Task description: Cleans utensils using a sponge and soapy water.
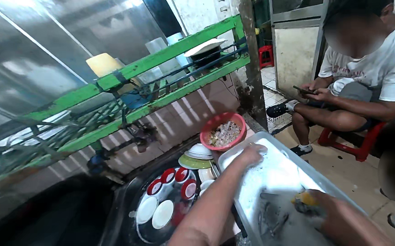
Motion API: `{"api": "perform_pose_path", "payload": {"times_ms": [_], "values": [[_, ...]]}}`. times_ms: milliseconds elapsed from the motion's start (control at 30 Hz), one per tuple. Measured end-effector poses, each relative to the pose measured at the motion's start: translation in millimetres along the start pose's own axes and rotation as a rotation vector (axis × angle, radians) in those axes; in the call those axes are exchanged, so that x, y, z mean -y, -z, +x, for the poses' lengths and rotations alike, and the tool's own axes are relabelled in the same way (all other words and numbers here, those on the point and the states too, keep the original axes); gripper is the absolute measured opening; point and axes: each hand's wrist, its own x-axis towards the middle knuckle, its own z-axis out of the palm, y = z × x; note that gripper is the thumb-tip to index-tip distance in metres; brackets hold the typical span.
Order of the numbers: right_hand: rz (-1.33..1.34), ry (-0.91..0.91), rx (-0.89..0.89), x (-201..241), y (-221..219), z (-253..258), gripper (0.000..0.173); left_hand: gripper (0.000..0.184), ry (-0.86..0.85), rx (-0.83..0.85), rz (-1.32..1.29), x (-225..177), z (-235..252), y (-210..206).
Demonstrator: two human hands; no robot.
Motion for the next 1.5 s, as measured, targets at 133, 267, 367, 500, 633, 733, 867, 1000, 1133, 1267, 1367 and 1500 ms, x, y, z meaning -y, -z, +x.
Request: {"api": "perform_pose_path", "payload": {"times_ms": [133, 267, 367, 500, 633, 733, 867, 1000, 1133, 1267, 1367, 1500], "values": [[0.021, -0.015, -0.001, -0.8, 0.0, -1.6, 0.061, 0.035, 0.200, -0.013, -0.106, -7.5, 1.5, -27.9], [-0.018, -0.019, -0.021, -2.1, -2.4, -4.2, 0.062, 0.031, 0.279, 0.008, -0.618, 0.0, -5.1, -3.3], [-0.010, -0.005, -0.020, -2.3, -1.6, -3.2, 0.061, 0.031, 0.226, -0.035, -0.898, -3.5, -22.4, 35.2], [-0.019, -0.007, -0.003, -2.5, -0.8, -2.3, 0.060, 0.035, 0.042, -0.330, -1.074, -3.7, -37.3, 95.2], [-0.027, -0.005, -0.010, -3.8, -2.9, 0.4, 0.062, 0.050, 0.195, -0.688, -0.982, 56.6, -15.3, 109.4], [0.005, 0.003, -0.015, -3.6, -0.8, 1.0, 0.062, 0.040, 0.335, -0.655, -0.518, 49.4, -21.9, 85.0], [-0.024, 0.005, -0.011, -6.2, -4.7, 1.7, 0.062, 0.037, 0.271, -0.274, -0.210, 26.4, -31.1, 26.4], [-0.021, 0.023, -0.001, -0.8, -0.4, -0.8, 0.060, 0.050, 0.389, -0.008, 0.035, 22.0, -35.3, -23.7], [-0.031, 0.037, 0.013, 1.1, -0.4, -2.2, 0.056, 0.048, 0.373, -0.003, 0.109, 0.8, -37.7, -48.9], [-0.012, 0.085, -0.035, -5.6, -4.2, -2.8, 0.050, 0.056, 0.357, 0.021, 0.167, -15.6, -38.9, -56.7], [-0.015, 0.111, -0.053, -7.9, -5.9, -3.9, 0.047, 0.070, 0.378, 0.054, 0.178, -30.0, -39.7, -57.7], [-0.027, 0.118, -0.051, -6.5, -6.2, -5.2, 0.045, 0.093, 0.375, -0.114, -0.008, -34.9, -29.1, -73.7]]}}
